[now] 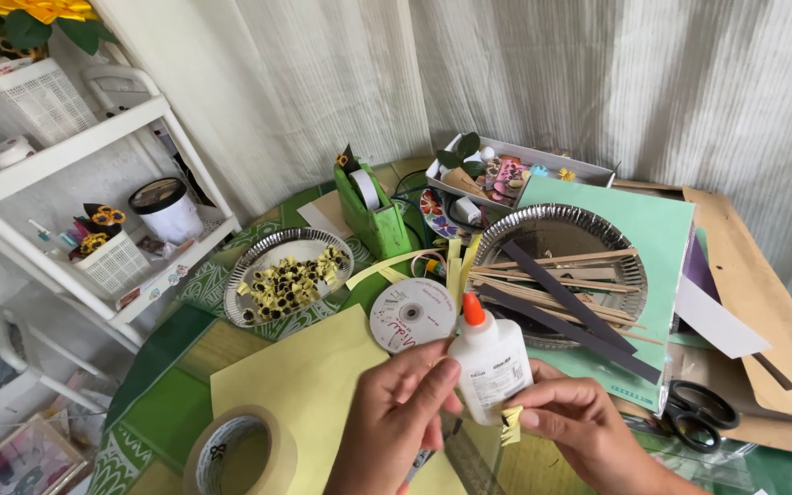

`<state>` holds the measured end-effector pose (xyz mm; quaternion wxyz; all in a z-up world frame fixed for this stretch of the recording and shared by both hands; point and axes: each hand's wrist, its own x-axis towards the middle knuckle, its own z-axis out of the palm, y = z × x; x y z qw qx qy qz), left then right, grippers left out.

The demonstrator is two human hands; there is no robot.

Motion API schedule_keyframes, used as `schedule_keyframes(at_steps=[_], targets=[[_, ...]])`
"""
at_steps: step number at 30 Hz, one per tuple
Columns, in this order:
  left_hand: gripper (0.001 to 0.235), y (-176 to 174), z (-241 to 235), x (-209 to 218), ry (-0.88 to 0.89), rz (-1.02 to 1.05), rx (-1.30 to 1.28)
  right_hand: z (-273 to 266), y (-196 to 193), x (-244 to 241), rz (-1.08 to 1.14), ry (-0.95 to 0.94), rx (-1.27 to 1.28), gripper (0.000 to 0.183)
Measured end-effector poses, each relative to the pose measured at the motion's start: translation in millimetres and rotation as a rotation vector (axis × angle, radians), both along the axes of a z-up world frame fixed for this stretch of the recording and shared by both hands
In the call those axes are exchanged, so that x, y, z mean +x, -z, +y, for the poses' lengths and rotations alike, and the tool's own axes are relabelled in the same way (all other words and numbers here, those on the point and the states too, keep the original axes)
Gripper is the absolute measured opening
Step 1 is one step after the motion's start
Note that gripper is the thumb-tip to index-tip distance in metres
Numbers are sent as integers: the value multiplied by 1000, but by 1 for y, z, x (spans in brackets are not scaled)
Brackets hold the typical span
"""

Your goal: Rolling and gluing small strips of yellow paper to create decorative craft items

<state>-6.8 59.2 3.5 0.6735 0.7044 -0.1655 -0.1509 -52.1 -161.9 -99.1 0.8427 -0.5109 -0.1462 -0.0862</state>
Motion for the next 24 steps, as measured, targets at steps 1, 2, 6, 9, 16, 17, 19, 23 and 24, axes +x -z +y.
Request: schedule_keyframes(at_steps=[1,2,6,9,16,17,19,23,24], targets=[[49,5,-2,0,-2,2,0,2,0,-2,2,-2,0,16],[41,10,-4,0,-102,-115,-74,4,1,-4,-19,78,-107,15],[37,20,-11,-4,-344,-403,-92,15,-7,-12,-132,191,-287,20],[18,3,-17,-10,-274,-493,-278,21,-6,-19,-114,296,-406,20],[16,7,-20,-12,-330,-556,-408,30,-12,-22,-318,543,-717,15],[16,7,-19,-12,-387,-609,-308,30,-13,-22,-323,567,-757,15],[17,8,-18,-11,-443,-662,-207,31,-14,-22,-329,592,-796,15],[14,8,-15,-11,-421,-649,-213,29,-12,-23,-286,492,-703,14],[13,7,-14,-11,-401,-641,-214,28,-12,-23,-305,419,-670,14]])
